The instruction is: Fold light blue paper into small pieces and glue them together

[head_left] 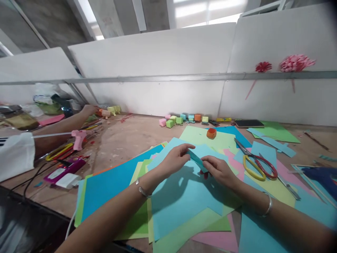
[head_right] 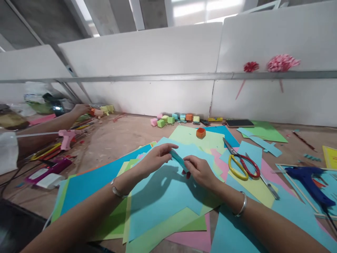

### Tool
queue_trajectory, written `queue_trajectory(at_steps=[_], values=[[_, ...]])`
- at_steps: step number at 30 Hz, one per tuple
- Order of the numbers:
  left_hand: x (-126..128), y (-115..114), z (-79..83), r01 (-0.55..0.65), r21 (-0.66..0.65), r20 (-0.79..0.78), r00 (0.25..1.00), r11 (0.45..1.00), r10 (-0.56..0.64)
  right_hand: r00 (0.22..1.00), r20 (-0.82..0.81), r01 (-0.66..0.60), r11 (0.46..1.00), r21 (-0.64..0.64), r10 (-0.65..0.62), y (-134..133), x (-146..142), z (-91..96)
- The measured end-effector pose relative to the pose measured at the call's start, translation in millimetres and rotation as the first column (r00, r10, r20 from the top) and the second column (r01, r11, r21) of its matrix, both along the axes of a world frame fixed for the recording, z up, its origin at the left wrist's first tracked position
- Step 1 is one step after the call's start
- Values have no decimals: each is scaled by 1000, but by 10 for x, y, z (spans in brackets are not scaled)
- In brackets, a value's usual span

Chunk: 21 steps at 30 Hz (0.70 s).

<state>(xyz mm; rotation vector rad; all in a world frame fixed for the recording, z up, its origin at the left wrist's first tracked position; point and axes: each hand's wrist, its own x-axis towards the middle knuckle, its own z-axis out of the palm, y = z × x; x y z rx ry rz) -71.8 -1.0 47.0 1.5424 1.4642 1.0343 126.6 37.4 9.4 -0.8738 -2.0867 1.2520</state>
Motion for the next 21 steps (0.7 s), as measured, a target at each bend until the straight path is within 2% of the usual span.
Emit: queue_trajectory(at_steps=[4,8,11,14,17,19,21], values=[[-5,-138,-52,4,13,49,999,1000,-4,998,-53,-30,969,-246,17,-59,-13,62],[-10,-233,-6,-51,-79,109,992,996,60,994,-92,-81,933,-351,52,-130,0,169],[-21,-237,71,-25,-78,69,997,997,31,993,-94,-98,910,-403,65,-134,1,178],[-10,-165,124,39,-23,-42,998,999,-40,997,-71,-44,955,-293,24,-102,-11,136],[45,-34,114,95,-11,-121,988,995,-96,1000,-27,15,999,-28,-16,-78,-14,114],[90,64,77,135,-14,-199,971,991,-135,997,23,73,986,148,-78,-69,-6,113],[126,152,26,170,-19,-285,944,985,-168,987,76,118,961,250,-141,-59,4,105]])
